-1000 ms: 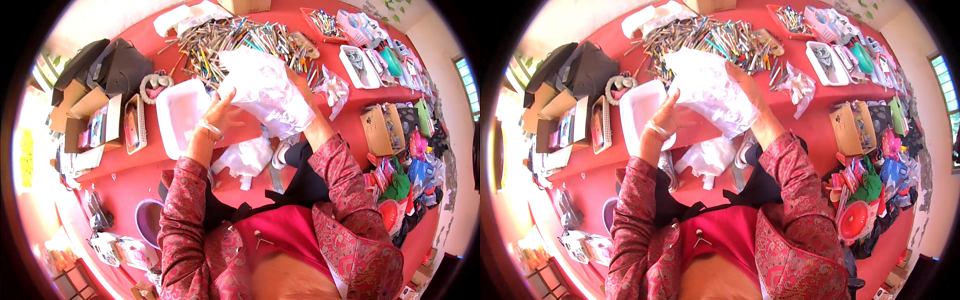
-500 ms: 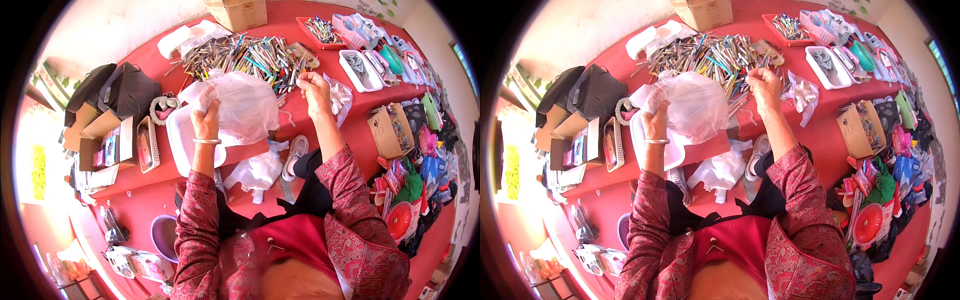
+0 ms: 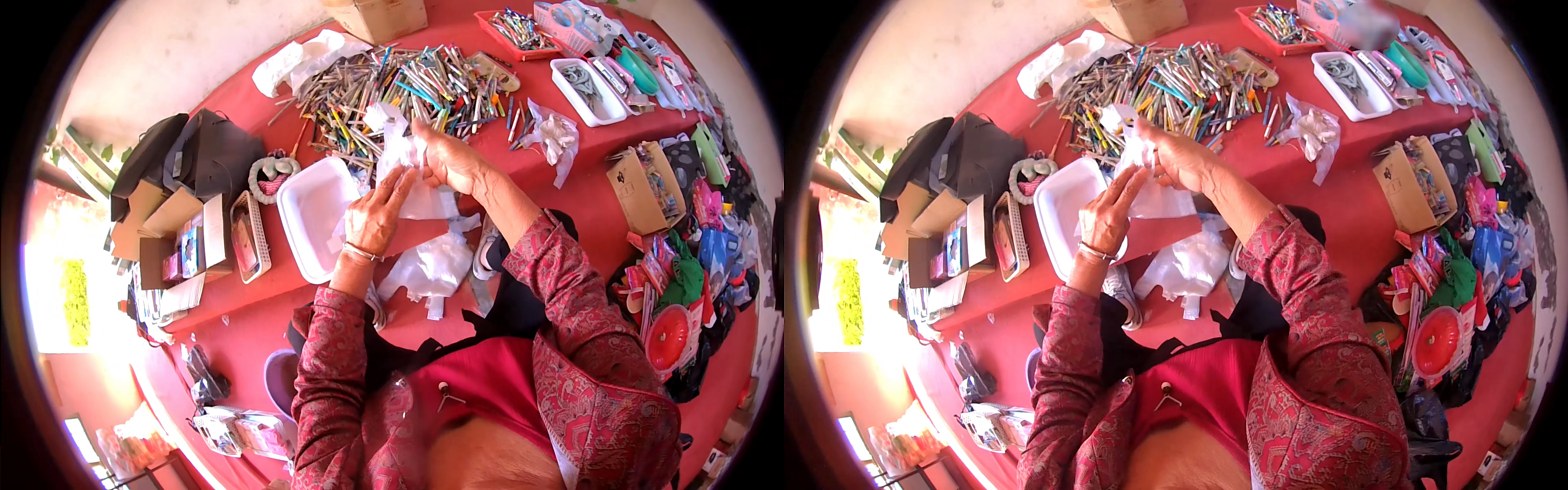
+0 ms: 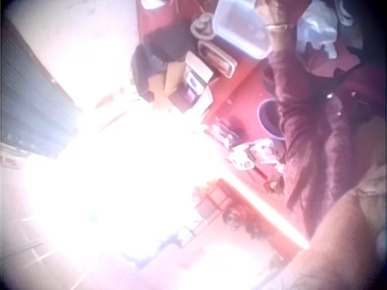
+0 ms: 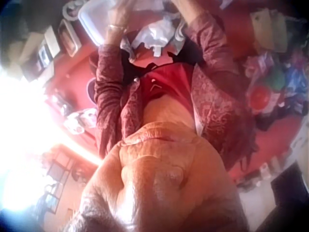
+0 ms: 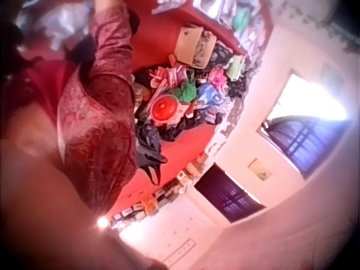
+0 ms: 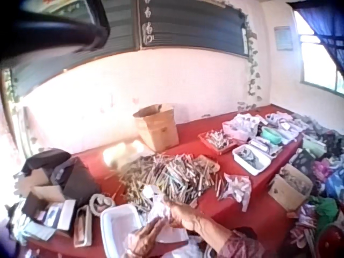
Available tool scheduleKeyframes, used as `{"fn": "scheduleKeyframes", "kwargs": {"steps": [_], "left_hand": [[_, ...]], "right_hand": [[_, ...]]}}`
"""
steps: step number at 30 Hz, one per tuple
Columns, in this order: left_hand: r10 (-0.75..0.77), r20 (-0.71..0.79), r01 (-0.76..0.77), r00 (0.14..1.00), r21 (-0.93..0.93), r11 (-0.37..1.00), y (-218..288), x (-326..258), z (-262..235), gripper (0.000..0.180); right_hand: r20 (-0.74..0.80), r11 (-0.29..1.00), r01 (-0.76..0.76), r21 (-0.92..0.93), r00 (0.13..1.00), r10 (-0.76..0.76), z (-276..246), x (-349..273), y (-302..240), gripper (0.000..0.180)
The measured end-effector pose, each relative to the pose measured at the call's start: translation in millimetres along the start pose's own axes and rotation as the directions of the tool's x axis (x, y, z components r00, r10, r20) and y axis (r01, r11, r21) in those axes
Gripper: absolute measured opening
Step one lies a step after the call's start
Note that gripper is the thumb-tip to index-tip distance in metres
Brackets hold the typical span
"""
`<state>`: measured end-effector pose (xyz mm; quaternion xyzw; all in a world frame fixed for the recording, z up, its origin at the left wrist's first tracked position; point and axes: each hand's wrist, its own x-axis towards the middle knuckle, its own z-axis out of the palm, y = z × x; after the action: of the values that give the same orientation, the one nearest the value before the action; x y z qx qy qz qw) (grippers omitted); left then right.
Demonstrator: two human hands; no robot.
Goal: The person sits on the floor and sorts a large pile of used pens and pencils. They pick up handfuls of writing instruments, separate them by type or color, and place them into a white plastic container. The person also handles plastic bags and other stationery items scattered around the workspace.
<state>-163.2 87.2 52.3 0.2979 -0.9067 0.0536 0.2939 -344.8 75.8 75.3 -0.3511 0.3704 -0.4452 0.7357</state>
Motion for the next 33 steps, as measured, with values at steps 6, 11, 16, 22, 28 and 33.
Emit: {"fn": "scheduleKeyframes", "kwargs": {"steps": [6,11,16,22,28,33], "left_hand": [[-0.028,-0.034,0.028,0.999,-0.019,0.999,1,-6,3,0.053],[-0.233,-0.044,0.233,0.972,0.003,0.972,-8,-14,8,0.053],[-0.291,-0.018,0.291,0.957,0.011,0.957,-11,-14,8,0.040],[-0.347,-0.002,0.345,0.938,-0.098,0.933,-6,-8,2,0.020],[-0.349,0.075,0.351,0.934,-0.004,0.937,-14,-15,0,0.015],[-0.606,-0.036,0.546,0.794,-0.397,0.738,-34,-13,-13,0.010]], "right_hand": [[-0.250,0.834,0.237,-0.498,0.882,-0.400,-2,8,13,0.026],[-0.203,0.795,0.233,-0.560,0.891,-0.405,0,5,10,0.027],[-0.225,0.698,0.202,-0.687,0.854,-0.469,-11,6,-1,0.021],[-0.280,0.775,0.255,-0.579,0.830,-0.482,-16,8,1,0.021],[-0.530,0.884,0.304,-0.354,0.714,-0.457,-30,4,-19,0.013],[-0.326,0.904,0.264,-0.337,0.868,-0.375,-51,-23,-40,0.032]]}}
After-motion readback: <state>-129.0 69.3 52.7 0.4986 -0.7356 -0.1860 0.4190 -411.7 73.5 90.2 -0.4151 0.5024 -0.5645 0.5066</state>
